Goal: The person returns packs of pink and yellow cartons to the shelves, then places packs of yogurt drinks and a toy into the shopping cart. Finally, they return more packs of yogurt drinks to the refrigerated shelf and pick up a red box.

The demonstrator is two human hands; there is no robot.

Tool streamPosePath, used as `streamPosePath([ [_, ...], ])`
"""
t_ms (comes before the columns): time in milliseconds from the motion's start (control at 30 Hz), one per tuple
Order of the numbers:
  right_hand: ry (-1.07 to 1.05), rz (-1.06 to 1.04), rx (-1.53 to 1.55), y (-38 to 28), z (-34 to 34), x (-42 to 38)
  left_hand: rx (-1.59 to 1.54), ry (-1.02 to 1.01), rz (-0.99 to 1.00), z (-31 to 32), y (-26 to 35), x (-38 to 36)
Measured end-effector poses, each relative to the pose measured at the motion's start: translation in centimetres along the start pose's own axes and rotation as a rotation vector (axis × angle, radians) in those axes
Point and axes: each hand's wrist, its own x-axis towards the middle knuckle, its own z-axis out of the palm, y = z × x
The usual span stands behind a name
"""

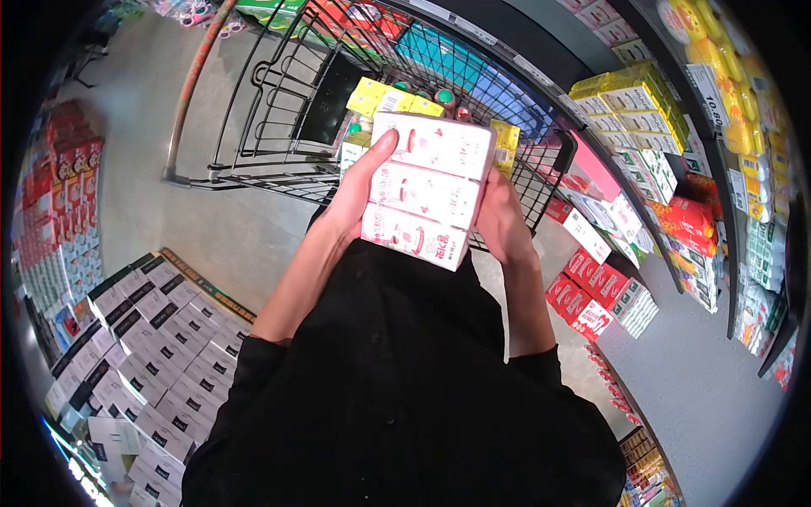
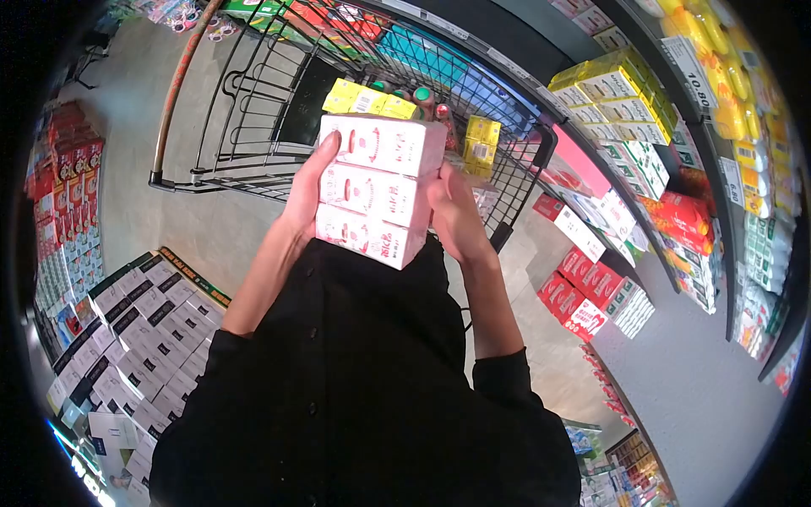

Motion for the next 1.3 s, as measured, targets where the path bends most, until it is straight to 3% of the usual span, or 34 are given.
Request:
streamPosePath([
  [200, 0.083, 0.057, 0.11, 1.3, 0.3, -1.3, 0.374, 0.112, 0.083, 0.4, 0.5, 0.3],
  [367, 0.17, 0.081, 0.108, 1.1, 1.1, -0.7, 0.315, 0.177, 0.065, 1.1, 0.1, 0.2],
  [567, 0.202, -0.07, 0.001, -1.2, 2.5, 1.5, 0.164, 0.164, 0.061, 2.2, 0.3, 0.8],
  [700, 0.163, -0.174, -0.247, -2.9, 0.2, 4.7, 0.422, 0.266, 0.178, -1.1, -0.6, 3.5],
  [800, 0.274, -0.367, -0.746, -5.5, -1.4, 7.2, 0.929, 0.349, 0.33, -4.3, -0.5, 3.5],
  [833, 0.332, -0.425, -0.897, -6.7, -2.2, 8.1, 0.917, 0.35, 0.342, -5.4, -0.4, 2.9],
  [900, 0.375, -0.443, -0.837, -8.7, -4.6, 10.4, 1.395, 0.395, 0.371, -7.4, -0.6, 1.1],
  [1000, 0.398, -0.498, -0.842, -13.1, -3.9, 13.0, 1.563, 0.553, 0.302, -10.3, -1.8, -1.0],
  [1033, 0.474, -0.523, -1.01, -14.1, -4.5, 13.8, 1.549, 0.562, 0.3, -11.4, -2.3, -1.3],
  [1100, 0.581, -0.493, -1.398, -15.9, -6.7, 15.7, 1.886, 0.414, 0.61, -13.2, -3.3, -1.6],
  [1133, 0.567, -0.491, -1.404, -16.6, -6.5, 16.4, 1.966, 0.433, 0.648, -13.0, -3.8, -1.3],
  [1200, 0.728, -0.182, -1.896, -17.8, -6.0, 17.8, 1.961, 0.452, 0.576, -12.9, -4.0, -0.9],
  [1300, 0.632, -0.083, -1.937, -18.2, -7.8, 19.7, 1.957, 0.494, 0.486, -12.8, -3.8, -0.4],
])
